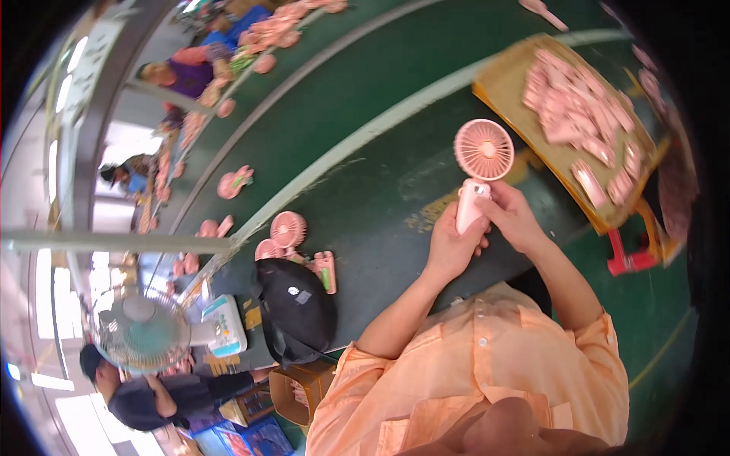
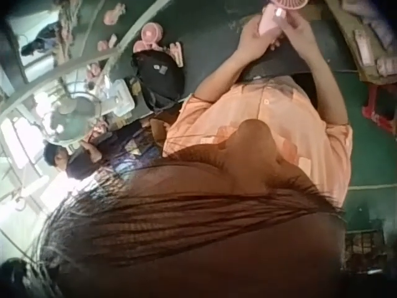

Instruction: The person assembles handheld fans by hand, inserting batteries into the fan housing and then closing the fan casing.

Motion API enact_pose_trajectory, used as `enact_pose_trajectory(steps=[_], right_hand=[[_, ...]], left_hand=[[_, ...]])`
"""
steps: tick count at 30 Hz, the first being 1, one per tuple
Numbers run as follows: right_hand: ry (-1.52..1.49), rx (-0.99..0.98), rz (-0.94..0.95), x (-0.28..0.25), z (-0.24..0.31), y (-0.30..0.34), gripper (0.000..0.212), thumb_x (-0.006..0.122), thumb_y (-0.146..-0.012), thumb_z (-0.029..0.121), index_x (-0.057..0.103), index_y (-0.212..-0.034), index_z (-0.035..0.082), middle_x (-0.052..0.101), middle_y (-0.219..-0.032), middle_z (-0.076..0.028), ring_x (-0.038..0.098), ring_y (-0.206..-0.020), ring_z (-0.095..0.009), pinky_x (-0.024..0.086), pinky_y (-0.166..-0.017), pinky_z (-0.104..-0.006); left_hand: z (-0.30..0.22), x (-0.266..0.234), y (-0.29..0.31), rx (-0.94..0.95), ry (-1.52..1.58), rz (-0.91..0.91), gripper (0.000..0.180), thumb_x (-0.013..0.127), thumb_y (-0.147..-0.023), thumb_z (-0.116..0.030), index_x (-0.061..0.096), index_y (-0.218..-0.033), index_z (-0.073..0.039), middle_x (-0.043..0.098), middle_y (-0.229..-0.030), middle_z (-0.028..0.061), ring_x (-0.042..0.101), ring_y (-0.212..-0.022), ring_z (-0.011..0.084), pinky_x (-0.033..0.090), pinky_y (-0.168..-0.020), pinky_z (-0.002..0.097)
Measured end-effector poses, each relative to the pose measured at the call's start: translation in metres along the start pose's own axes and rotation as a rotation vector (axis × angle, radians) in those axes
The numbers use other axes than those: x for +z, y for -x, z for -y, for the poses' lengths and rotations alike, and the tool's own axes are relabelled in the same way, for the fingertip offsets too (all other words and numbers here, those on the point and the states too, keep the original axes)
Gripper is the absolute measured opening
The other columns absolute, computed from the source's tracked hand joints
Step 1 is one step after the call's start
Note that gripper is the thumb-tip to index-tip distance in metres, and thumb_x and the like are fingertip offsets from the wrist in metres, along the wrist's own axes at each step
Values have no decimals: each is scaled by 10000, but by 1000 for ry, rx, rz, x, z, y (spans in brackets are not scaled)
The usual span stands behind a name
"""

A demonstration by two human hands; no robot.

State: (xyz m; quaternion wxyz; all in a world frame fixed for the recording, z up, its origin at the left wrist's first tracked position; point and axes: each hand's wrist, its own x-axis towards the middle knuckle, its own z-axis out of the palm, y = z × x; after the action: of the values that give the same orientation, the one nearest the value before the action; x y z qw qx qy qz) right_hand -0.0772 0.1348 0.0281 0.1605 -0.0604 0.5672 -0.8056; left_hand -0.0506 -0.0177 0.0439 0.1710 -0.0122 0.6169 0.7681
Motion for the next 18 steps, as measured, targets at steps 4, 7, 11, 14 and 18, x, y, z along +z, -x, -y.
enact_pose_trajectory(steps=[4,7,11,14,18], right_hand=[[1187,-620,-250,-48,-18,-30,235,593,-803,1,545,-1032,-19,573,-955,-160,557,-875,-338,461,-758,-384],[1129,-625,-269,-47,-23,-35,172,553,-761,-66,563,-931,-51,542,-938,-168,517,-883,-362,442,-757,-394],[1124,-628,-232,-36,-21,-42,99,540,-770,-78,566,-866,-71,541,-932,-163,518,-865,-353,440,-739,-386],[1083,-605,-209,-36,-20,-46,74,507,-796,-101,558,-847,-85,536,-920,-154,522,-837,-332,439,-715,-349],[1038,-546,-221,-42,-18,-47,65,496,-820,-99,554,-846,-83,531,-911,-139,528,-807,-296,435,-702,-312]], left_hand=[[-13,-41,-80,513,-655,-546,277,576,-854,-129,543,-1101,-8,623,-843,203,628,-792,383,482,-702,449],[-22,-120,-136,509,-955,-746,514,539,-905,-185,337,-1358,-48,522,-1051,310,550,-890,491,457,-771,524],[-51,-192,-179,220,-1136,-954,586,518,-906,-143,244,-1419,-70,464,-1061,277,529,-925,443,445,-806,511],[-52,-211,-201,34,-1230,-995,699,580,-874,-200,202,-1446,-62,456,-1110,243,486,-1050,393,430,-873,469],[-60,-218,-226,72,-1317,-1025,673,620,-836,-331,337,-1364,-23,464,-1180,236,472,-1109,378,407,-936,470]])
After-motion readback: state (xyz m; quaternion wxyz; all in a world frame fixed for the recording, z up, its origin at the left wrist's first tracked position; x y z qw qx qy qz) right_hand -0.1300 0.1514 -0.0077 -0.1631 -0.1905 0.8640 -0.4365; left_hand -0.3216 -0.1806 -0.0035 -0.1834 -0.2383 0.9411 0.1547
